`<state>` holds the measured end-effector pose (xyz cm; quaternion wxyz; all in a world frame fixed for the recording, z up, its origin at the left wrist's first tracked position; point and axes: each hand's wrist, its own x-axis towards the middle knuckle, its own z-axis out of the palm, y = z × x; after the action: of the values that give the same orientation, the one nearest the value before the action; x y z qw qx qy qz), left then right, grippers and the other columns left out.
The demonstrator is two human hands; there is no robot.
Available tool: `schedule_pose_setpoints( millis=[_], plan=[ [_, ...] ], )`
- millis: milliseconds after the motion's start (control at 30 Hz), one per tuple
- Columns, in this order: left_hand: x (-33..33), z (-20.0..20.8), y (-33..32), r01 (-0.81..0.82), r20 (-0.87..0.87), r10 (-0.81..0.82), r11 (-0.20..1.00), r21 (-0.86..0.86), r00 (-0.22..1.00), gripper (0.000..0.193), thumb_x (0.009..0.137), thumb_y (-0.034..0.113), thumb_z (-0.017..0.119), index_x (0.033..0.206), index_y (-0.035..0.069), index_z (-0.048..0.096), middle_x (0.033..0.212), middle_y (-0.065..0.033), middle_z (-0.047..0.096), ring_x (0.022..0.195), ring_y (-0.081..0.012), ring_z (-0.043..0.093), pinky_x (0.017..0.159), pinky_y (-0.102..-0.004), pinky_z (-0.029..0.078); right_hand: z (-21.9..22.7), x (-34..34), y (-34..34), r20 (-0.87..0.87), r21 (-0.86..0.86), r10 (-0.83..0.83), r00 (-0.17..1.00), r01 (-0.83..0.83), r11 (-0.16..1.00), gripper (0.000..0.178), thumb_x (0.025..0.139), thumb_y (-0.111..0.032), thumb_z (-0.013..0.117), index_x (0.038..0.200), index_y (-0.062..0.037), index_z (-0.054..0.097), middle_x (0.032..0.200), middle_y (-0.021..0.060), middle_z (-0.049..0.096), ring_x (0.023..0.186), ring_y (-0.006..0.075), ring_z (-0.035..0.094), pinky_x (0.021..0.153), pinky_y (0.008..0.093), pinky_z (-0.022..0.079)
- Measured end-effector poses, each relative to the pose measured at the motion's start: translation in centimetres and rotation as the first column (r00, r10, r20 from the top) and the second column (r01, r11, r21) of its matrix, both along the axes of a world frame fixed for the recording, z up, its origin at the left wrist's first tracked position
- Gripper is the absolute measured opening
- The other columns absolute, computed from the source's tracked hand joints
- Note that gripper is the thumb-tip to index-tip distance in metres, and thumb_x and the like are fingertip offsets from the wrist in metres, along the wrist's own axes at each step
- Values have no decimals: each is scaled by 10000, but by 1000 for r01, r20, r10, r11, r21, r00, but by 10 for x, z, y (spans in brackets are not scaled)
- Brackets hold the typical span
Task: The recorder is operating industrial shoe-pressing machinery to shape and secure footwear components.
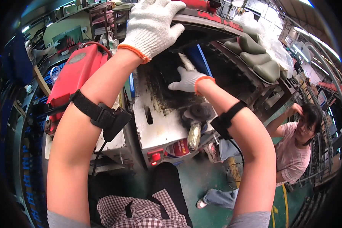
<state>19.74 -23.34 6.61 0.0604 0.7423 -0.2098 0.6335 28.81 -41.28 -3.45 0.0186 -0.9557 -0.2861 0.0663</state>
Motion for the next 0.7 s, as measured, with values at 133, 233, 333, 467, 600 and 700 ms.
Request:
schedule_pose_setpoints(
  millis=[133,233,333,467,600,700],
  plan=[
    [14,11,2,-133,54,132,991,16,990,405,794,251,776,1182,143,738,1091,-97,715,1144,-325,651,1014,-493,500,-21,34,34,-36,-44,-38,999,37,998,1317,762,-783,732,1704,-21,217,1629,317,447,1516,409,461,1224,426,390],
    [19,13,2,-154,64,152,988,29,986,405,750,198,772,1144,125,716,1035,-87,702,1085,-306,656,987,-474,513,-8,42,40,-46,-50,-86,995,83,995,1205,773,-702,716,1679,-17,314,1631,286,467,1500,396,485,1221,411,393],
    [14,14,4,-164,-10,165,984,74,986,508,746,216,772,1232,105,677,1156,-108,675,1193,-335,608,1048,-491,487,32,27,20,-405,393,52,913,122,911,952,863,-639,654,1555,-1,510,1500,204,611,1395,307,579,1166,404,450],
    [-44,-15,-2,-48,-306,-15,979,-196,952,849,881,380,745,1603,77,414,1672,-230,375,1564,-442,316,1300,-535,257,51,-49,-36,-723,664,281,631,523,535,636,1055,-579,421,1317,-62,683,1016,57,780,777,153,741,562,272,559],
    [-168,-91,-3,178,-116,-864,229,-957,491,907,971,365,741,1642,-28,275,1628,-218,403,1521,-316,384,1271,-418,303,22,-157,-79,-600,758,508,618,643,114,596,1030,-370,618,1488,7,559,1341,153,715,1206,244,709,1111,409,545],
    [-252,-135,-10,3,-57,-990,58,-998,126,740,1054,419,682,1575,-24,397,1437,-105,587,1363,-196,517,1169,-361,432,0,-219,-58,-512,826,537,671,555,95,576,972,-387,664,1399,-3,616,1412,135,673,1289,268,655,1143,447,505]
  ],
)
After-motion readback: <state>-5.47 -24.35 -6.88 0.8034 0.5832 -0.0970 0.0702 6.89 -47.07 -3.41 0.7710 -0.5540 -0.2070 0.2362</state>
